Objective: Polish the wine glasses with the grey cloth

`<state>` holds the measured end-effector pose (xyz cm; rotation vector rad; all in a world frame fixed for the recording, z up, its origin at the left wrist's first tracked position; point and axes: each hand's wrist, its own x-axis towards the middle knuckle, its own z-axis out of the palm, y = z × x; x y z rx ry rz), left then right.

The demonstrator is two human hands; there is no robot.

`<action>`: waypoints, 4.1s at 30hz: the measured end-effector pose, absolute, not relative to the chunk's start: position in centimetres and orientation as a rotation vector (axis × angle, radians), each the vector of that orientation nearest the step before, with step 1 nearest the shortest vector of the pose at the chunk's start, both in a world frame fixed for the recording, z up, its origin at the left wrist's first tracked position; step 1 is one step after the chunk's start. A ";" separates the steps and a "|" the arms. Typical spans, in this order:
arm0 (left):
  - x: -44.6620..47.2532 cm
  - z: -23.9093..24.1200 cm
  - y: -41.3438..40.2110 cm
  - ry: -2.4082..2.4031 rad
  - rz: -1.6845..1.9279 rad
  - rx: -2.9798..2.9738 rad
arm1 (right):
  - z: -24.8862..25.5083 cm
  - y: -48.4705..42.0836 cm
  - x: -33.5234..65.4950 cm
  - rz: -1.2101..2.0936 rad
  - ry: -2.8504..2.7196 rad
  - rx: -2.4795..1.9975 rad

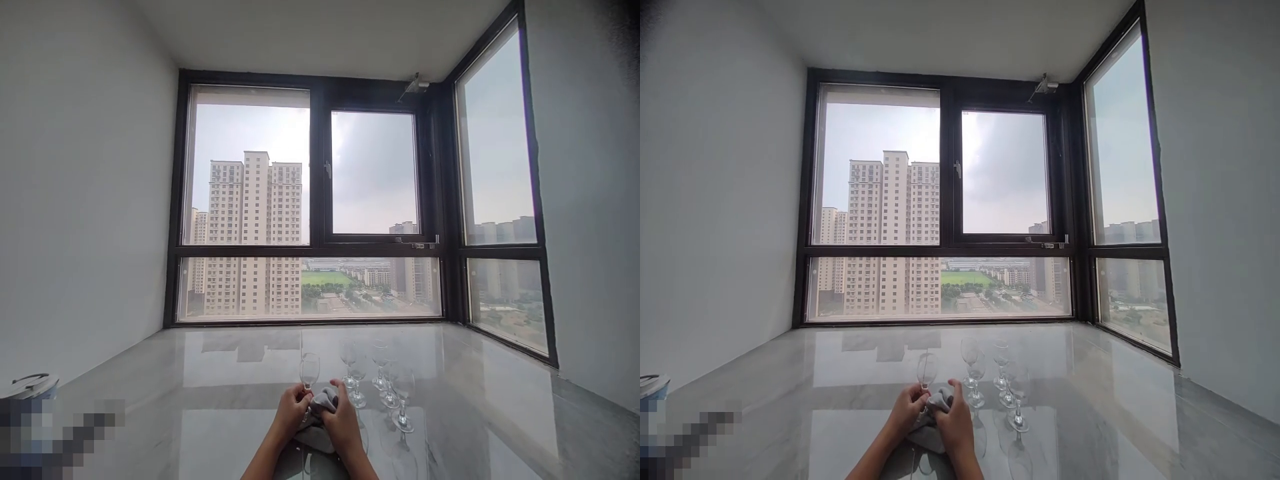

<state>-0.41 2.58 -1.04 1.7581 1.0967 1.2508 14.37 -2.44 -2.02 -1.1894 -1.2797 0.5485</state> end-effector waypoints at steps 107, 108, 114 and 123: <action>-0.3 -0.8 -1.0 1.081 0.927 2.314 | -2.9 -2.1 15.1 0.298 -1.049 -1.342; -0.3 -0.7 -1.1 1.065 0.912 2.329 | -3.0 -2.0 15.1 0.341 -1.076 -1.310; -0.4 0.2 -1.4 1.033 0.783 2.399 | -2.9 -1.9 14.8 0.494 -1.197 -1.204; 0.0 0.7 -1.8 1.042 0.819 2.417 | -3.0 -1.9 14.4 0.640 -1.228 -1.160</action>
